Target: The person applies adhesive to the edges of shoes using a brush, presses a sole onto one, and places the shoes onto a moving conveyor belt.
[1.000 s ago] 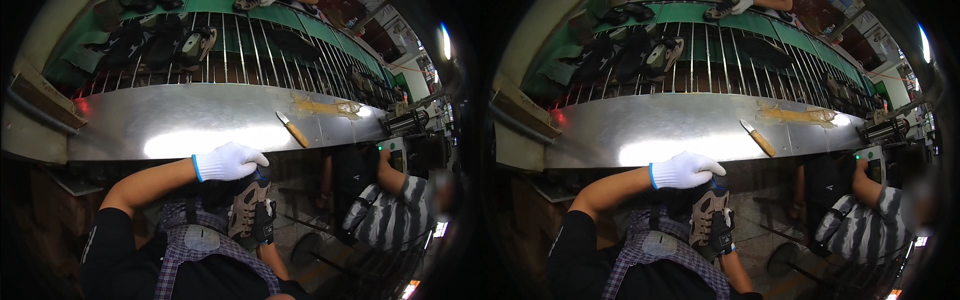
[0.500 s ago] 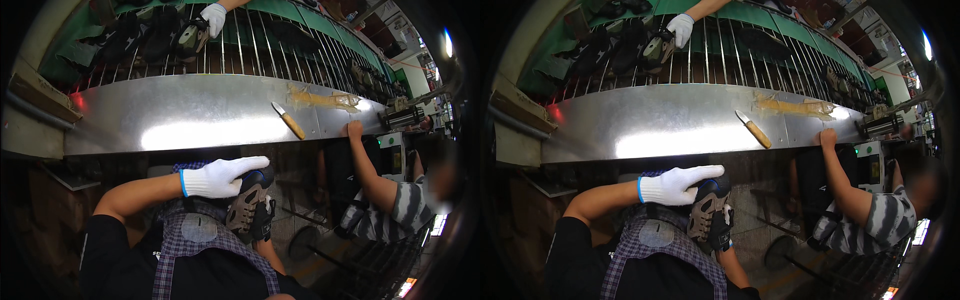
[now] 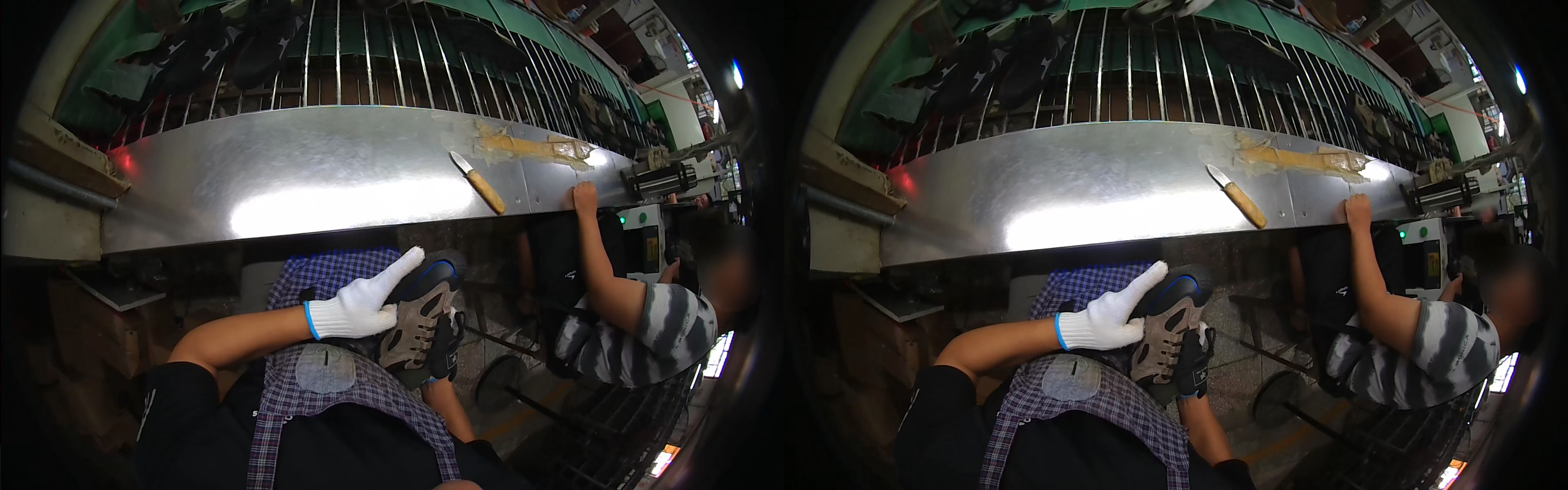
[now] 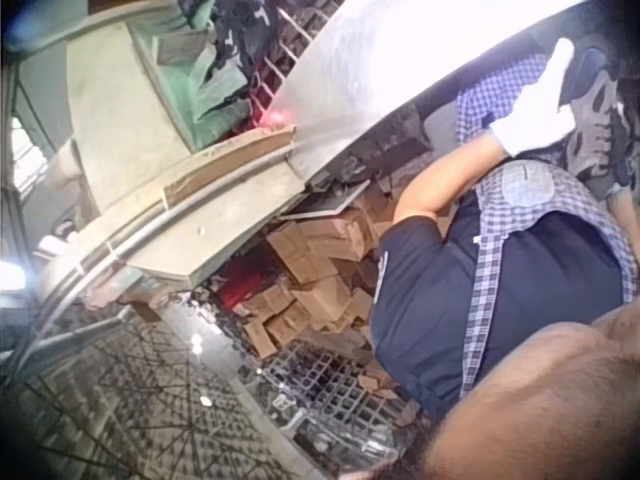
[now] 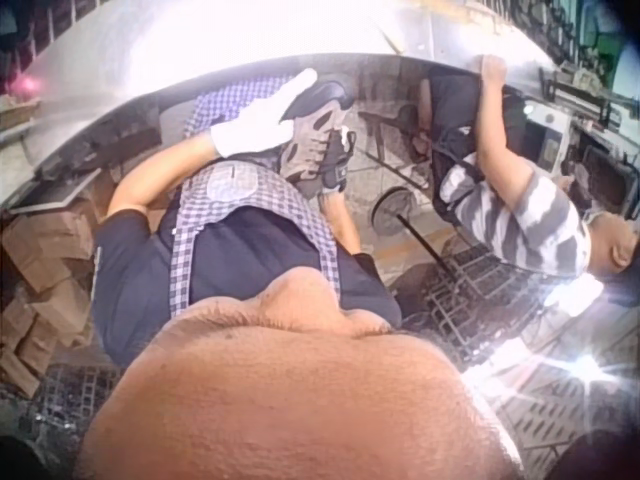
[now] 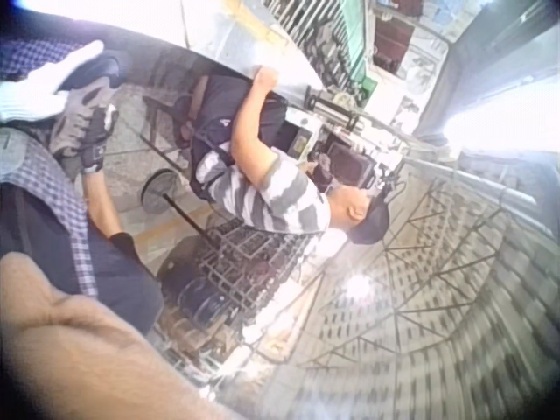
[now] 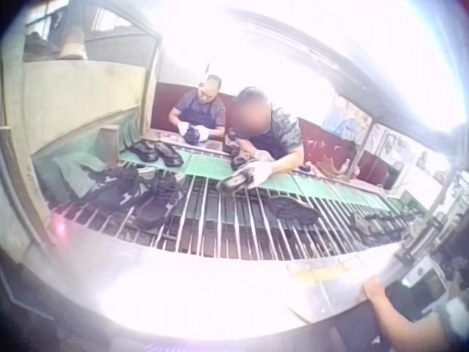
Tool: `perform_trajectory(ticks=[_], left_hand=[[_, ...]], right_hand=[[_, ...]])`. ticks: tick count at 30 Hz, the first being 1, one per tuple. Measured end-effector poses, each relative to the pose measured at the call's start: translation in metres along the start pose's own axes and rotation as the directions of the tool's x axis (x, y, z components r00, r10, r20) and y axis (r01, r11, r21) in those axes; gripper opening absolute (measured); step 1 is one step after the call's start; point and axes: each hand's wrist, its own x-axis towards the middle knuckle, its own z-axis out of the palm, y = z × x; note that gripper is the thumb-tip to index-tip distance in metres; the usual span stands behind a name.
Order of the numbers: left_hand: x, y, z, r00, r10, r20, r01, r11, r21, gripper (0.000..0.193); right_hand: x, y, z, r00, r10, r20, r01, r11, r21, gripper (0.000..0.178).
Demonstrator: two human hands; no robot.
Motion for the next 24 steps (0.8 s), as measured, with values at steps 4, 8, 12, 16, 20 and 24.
perform_trajectory(ticks=[4, 8, 12, 16, 20, 24], left_hand=[[0.003, -0.004, 0.012, 0.998, 0.001, -0.062, 0.000, 1.000, 0.021, 0.109], [-0.001, 0.008, 0.019, 0.985, 0.052, -0.165, -0.043, 0.998, 0.054, 0.116], [-0.001, 0.044, -0.031, 0.996, 0.066, -0.065, -0.066, 0.998, 0.003, 0.126], [0.026, 0.086, -0.101, 0.970, 0.231, -0.081, -0.221, 0.969, 0.114, 0.136], [0.040, 0.125, -0.115, 0.971, 0.044, 0.234, -0.047, 0.999, 0.006, 0.118], [0.027, 0.096, -0.100, 0.969, 0.195, 0.151, -0.199, 0.980, 0.012, 0.092]], right_hand=[[0.011, -0.004, 0.000, 0.983, 0.149, -0.104, -0.125, 0.969, 0.213, 0.038], [0.027, -0.029, 0.017, 0.987, 0.127, -0.100, -0.123, 0.992, 0.038, 0.041], [0.043, -0.050, 0.037, 0.996, 0.073, -0.048, -0.081, 0.982, -0.169, 0.042], [0.051, -0.067, 0.070, 0.983, 0.090, 0.161, -0.065, 0.986, -0.152, 0.043], [0.044, -0.063, 0.078, 0.952, 0.133, 0.277, -0.102, 0.987, -0.123, 0.044], [0.047, -0.065, 0.090, 0.914, 0.163, 0.372, -0.117, 0.983, -0.142, 0.044]])
